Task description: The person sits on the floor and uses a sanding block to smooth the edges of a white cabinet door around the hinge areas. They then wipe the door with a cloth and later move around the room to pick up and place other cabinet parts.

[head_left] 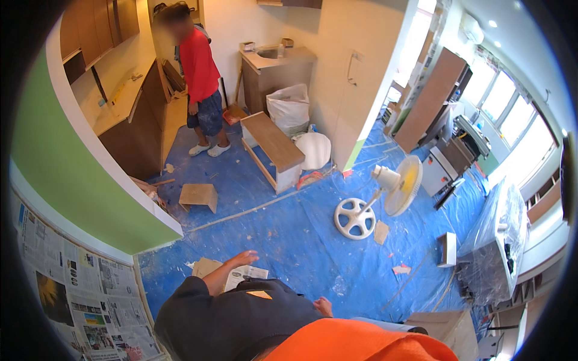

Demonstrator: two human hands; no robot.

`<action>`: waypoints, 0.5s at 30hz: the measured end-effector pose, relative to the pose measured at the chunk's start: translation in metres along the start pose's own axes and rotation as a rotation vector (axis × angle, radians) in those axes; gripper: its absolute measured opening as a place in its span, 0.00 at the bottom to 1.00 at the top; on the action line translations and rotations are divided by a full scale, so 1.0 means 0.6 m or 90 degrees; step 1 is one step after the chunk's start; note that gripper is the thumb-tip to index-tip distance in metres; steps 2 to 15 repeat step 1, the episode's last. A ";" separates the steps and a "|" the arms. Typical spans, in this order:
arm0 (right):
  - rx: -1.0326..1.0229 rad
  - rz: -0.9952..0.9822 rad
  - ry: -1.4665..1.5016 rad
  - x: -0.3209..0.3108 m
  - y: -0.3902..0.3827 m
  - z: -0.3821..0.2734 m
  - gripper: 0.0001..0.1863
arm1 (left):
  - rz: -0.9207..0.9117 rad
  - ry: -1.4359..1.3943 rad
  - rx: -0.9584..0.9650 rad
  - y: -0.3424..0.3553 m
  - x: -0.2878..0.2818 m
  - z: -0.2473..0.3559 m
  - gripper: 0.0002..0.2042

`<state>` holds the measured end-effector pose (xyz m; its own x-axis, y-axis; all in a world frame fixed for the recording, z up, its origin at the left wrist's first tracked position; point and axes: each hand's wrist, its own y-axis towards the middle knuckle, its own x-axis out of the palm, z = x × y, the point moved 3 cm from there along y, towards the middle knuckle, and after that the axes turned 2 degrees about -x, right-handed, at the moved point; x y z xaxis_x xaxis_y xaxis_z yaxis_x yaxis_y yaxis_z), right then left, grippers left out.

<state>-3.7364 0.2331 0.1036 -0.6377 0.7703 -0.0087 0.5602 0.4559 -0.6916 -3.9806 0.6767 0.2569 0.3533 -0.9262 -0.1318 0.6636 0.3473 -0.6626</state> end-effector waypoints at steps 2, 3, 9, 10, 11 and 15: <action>0.099 0.091 0.170 0.013 0.034 -0.031 0.32 | -0.044 -0.015 0.083 0.049 -0.021 0.001 0.41; 0.099 0.091 0.170 0.013 0.034 -0.031 0.32 | -0.044 -0.015 0.083 0.049 -0.021 0.001 0.41; 0.099 0.091 0.170 0.013 0.034 -0.031 0.32 | -0.044 -0.015 0.083 0.049 -0.021 0.001 0.41; 0.099 0.091 0.170 0.013 0.034 -0.031 0.32 | -0.044 -0.015 0.083 0.049 -0.021 0.001 0.41; 0.099 0.091 0.170 0.013 0.034 -0.031 0.32 | -0.044 -0.015 0.083 0.049 -0.021 0.001 0.41; 0.099 0.091 0.170 0.013 0.034 -0.031 0.32 | -0.044 -0.015 0.083 0.049 -0.021 0.001 0.41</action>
